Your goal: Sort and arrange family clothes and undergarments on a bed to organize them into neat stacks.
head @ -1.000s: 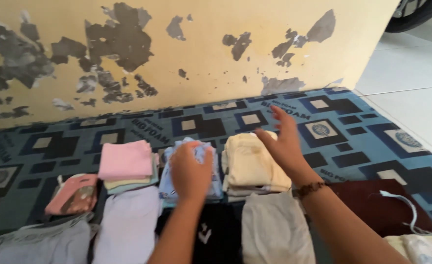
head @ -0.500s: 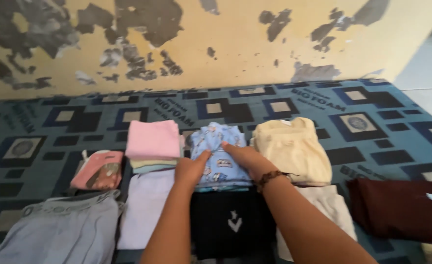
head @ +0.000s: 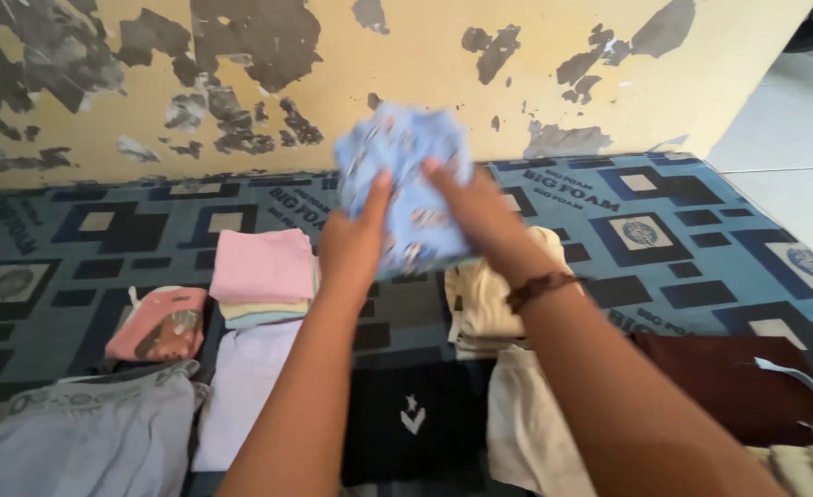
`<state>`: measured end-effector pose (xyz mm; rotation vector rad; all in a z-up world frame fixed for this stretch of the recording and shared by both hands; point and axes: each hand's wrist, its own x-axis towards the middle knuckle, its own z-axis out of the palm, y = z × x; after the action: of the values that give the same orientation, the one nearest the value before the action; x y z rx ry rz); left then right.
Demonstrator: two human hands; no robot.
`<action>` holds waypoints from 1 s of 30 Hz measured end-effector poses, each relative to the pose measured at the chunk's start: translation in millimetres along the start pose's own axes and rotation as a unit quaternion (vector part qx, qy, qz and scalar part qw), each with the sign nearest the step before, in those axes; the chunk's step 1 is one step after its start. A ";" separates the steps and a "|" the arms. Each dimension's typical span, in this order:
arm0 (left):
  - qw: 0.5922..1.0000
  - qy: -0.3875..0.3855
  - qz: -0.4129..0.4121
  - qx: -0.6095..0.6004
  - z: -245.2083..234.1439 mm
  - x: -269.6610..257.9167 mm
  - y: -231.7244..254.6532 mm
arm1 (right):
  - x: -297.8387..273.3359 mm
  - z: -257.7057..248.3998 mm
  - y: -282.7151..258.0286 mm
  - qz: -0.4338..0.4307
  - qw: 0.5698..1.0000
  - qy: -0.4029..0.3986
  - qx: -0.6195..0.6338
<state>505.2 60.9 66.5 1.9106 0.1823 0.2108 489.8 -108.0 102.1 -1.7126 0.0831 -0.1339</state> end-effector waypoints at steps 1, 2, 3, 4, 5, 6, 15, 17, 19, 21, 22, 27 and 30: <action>1.000 0.000 -0.001 -0.002 8.3 -10.7 13.5 | -4.1 -14.7 -5.4 0.001 1.000 0.000 -0.002; 1.000 -0.015 -0.009 -0.002 15.8 -21.3 27.4 | -8.8 -29.0 -11.2 -0.009 0.999 0.028 -0.022; 0.999 -0.030 -0.016 -0.003 23.4 -32.2 42.0 | -13.7 -43.7 -17.6 -0.019 0.997 0.057 -0.042; 0.999 -0.032 -0.013 -0.004 38.5 -37.2 42.0 | -17.2 -57.0 -12.9 -0.020 0.997 0.059 -0.042; 0.999 -0.043 -0.009 -0.004 54.0 -42.3 42.6 | -20.6 -71.0 -8.4 -0.025 0.998 0.052 -0.010; 0.998 -0.055 -0.004 -0.004 71.0 -47.3 44.1 | -24.1 -86.4 -4.3 -0.030 0.998 0.046 0.021; 0.985 -0.107 -0.062 0.122 155.9 -57.1 -39.4 | -15.2 -133.2 140.2 0.085 0.994 0.062 -0.043; 0.985 -0.107 -0.066 0.118 162.4 -56.8 -42.0 | -13.0 -132.4 148.6 0.108 0.992 0.058 -0.014; 0.985 -0.106 -0.074 0.116 166.4 -55.6 -55.1 | -14.0 -126.2 154.2 0.135 0.989 0.051 0.017; 0.981 -0.103 -0.108 0.121 170.8 -51.6 -68.7 | -15.1 -121.5 147.9 0.192 0.978 0.082 -0.026; 0.981 -0.103 -0.108 0.120 171.0 -52.3 -70.1 | -9.4 -122.0 161.0 0.191 0.978 0.083 -0.027; 0.983 -0.112 -0.123 0.082 169.6 -52.9 -71.1 | -1.4 -127.8 170.3 0.096 0.978 0.101 -0.155; 0.993 -0.093 -0.070 -0.029 158.4 -63.5 -73.6 | -1.8 -149.3 160.3 0.120 0.987 0.078 -0.067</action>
<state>478.9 -73.0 -59.6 1.8393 0.1814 -0.0555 471.1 -277.5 -35.4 -1.8092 0.4207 -0.0834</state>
